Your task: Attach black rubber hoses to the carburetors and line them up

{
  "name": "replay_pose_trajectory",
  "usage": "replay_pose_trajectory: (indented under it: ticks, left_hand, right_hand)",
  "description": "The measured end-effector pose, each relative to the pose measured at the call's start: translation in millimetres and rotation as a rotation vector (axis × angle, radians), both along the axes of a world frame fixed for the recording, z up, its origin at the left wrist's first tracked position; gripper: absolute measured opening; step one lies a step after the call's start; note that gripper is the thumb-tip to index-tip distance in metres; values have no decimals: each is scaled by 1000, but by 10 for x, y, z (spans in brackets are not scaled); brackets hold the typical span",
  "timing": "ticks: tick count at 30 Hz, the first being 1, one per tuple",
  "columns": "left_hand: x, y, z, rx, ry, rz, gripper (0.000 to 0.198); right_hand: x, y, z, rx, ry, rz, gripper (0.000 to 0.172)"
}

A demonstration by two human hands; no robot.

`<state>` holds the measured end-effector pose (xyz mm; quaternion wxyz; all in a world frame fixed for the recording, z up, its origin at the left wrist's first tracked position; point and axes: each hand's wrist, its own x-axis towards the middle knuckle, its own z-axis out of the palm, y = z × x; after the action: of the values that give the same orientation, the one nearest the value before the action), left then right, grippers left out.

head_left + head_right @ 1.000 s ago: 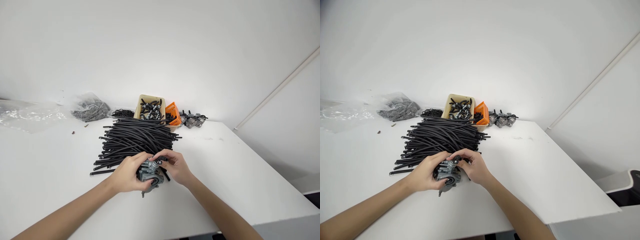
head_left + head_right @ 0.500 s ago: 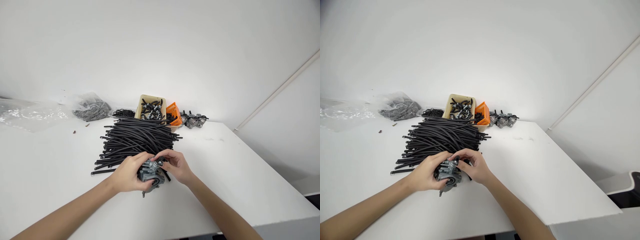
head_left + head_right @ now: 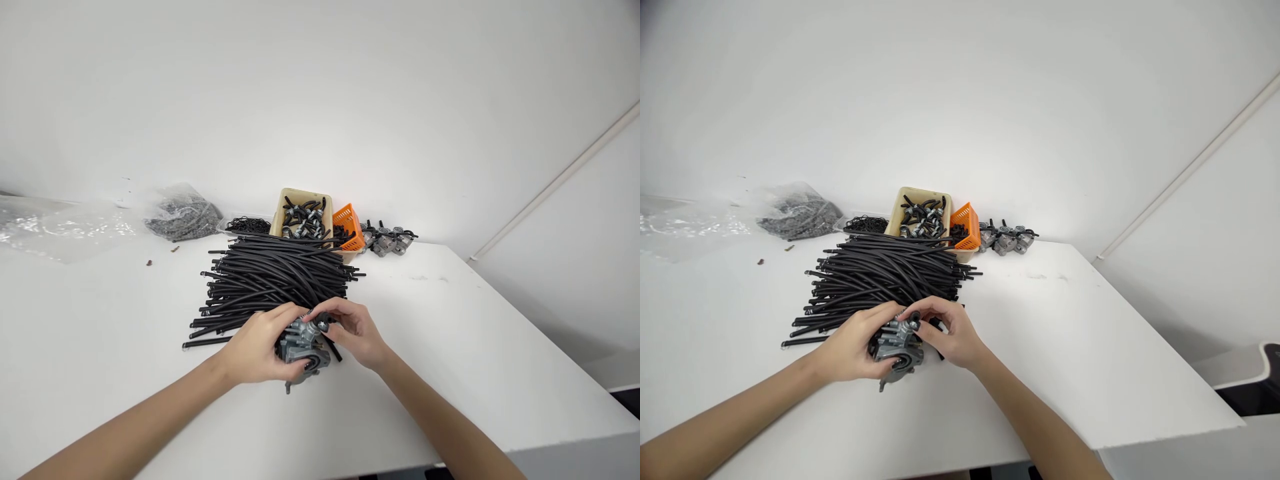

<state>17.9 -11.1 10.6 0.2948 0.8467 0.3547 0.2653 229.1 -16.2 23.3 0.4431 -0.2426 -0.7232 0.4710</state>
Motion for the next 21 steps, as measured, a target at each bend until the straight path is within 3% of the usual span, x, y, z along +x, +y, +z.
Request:
replay_pose_trajectory:
  ticks: [21]
  left_hand:
    - [-15,13,-12,-10,25,-6,34]
  right_hand:
    - [-15,-21,3,4,-58,-58,17]
